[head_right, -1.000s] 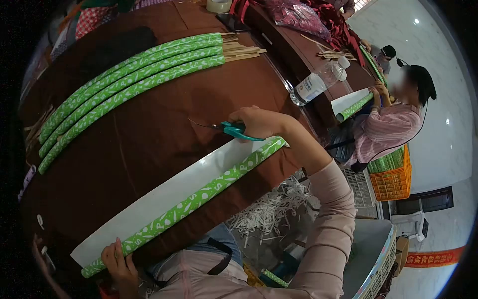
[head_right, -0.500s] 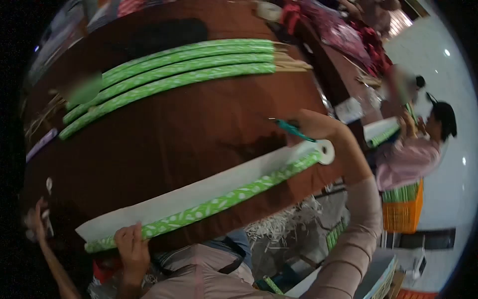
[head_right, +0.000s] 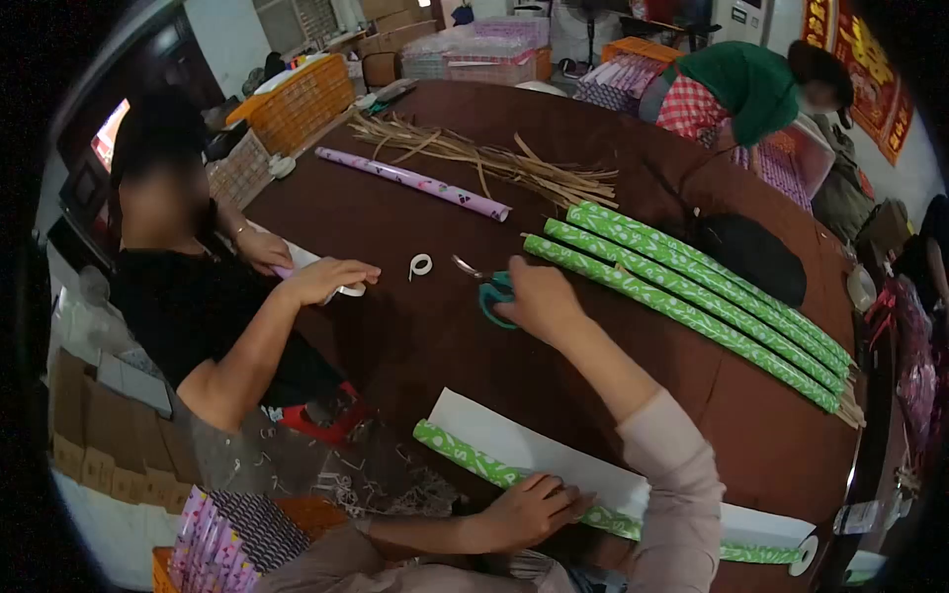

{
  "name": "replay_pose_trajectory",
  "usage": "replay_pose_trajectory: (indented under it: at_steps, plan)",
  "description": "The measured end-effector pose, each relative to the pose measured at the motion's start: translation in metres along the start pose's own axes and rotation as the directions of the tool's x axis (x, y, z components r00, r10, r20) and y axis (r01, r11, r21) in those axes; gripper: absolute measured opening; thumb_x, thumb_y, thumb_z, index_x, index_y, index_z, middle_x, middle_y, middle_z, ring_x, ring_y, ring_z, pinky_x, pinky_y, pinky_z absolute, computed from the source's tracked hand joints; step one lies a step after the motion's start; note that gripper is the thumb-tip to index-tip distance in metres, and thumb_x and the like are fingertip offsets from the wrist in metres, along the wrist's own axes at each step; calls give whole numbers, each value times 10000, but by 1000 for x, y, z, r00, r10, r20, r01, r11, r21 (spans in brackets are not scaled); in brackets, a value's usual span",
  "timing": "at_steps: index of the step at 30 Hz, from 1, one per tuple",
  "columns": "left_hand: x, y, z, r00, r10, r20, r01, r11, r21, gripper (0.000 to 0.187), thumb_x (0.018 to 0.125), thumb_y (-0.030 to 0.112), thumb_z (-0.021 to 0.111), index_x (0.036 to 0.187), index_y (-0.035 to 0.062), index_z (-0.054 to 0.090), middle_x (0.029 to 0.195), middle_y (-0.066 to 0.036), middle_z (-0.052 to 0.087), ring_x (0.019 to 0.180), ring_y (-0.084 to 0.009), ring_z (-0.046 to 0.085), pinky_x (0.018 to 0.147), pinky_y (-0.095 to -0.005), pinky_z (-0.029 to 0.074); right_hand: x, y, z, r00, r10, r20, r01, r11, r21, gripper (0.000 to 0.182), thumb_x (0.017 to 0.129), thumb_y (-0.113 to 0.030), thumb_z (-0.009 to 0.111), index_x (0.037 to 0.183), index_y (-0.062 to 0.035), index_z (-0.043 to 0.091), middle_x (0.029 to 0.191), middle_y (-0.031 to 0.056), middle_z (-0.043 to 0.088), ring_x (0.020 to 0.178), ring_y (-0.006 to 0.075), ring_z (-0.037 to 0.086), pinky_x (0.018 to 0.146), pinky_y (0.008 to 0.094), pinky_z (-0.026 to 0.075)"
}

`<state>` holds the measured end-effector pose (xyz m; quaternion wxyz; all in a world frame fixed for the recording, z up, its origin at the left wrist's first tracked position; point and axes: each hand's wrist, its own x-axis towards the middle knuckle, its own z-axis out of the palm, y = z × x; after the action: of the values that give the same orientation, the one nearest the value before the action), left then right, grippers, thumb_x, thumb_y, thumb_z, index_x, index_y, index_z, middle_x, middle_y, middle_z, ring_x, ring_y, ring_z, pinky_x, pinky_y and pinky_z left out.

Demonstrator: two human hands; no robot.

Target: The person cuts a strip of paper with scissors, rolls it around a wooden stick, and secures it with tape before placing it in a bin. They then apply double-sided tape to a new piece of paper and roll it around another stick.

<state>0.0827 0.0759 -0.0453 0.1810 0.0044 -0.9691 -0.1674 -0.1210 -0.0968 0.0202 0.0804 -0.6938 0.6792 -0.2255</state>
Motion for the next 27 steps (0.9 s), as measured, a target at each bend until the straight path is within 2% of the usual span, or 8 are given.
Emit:
replay_pose_trajectory:
  at_steps: [2,5,7,10,14,15,20,27]
  plan:
    - [1,-5,1,990,31,-138,-42,996,-76,458,797,129,565,1237,3,581,1063,-112,564,997,-275,521,907,-387,430,53,-15,43,998,25,-58,-31,995,-94,439,714,-280,785,980,-11,561,862,200,668,840,372,660,753,467,527]
    - [-1,-9,-4,997,74,-24,-76,993,-93,457,786,141,587,1226,16,588,1022,-109,570,975,-282,529,874,-397,437,88,-21,82,990,100,-101,-121,966,-228,316,770,-266,702,970,-25,662,976,155,630,956,321,613,825,419,507]
    - [2,-8,-5,989,145,-7,-145,987,-64,452,780,158,611,1212,29,600,985,-101,574,952,-284,537,836,-399,445,74,-10,91,944,-144,-295,37,940,-339,264,794,-252,668,950,-41,649,942,122,620,907,304,598,774,421,477]
    - [11,-6,-8,996,21,-81,-24,999,-35,405,836,192,614,1221,66,620,948,-90,564,858,-266,556,760,-379,459,-15,-25,21,907,-291,-304,244,952,-183,219,837,-267,663,910,-75,588,858,80,591,814,275,581,712,405,451]
    - [12,-8,-11,998,57,-36,-56,998,39,411,840,181,625,1239,83,612,949,-80,563,836,-252,553,742,-371,446,-198,-13,-73,742,-667,-66,596,702,-390,215,868,-265,657,866,-68,571,739,29,489,682,186,510,593,329,410]
    - [11,-10,-10,998,61,-31,-61,998,20,428,821,194,657,1227,64,613,956,-92,565,855,-277,551,759,-398,437,-252,-7,-77,821,-568,52,540,744,-392,319,863,-377,643,787,-78,561,790,44,527,745,207,550,624,338,432]
    - [15,-8,-12,997,65,51,-65,998,-1,458,785,198,685,1216,59,615,957,-97,555,860,-298,543,768,-448,415,-418,-3,-87,988,-52,147,97,943,-319,649,863,-426,634,1339,-18,468,882,61,575,833,212,577,677,341,479]
    - [16,-14,-27,979,182,96,-180,983,-20,528,764,115,724,1254,-21,581,1051,-140,586,934,-308,569,831,-429,465,-443,18,-73,999,-37,12,38,878,-477,422,855,-347,634,1188,-97,573,854,-13,578,765,163,588,616,310,484]
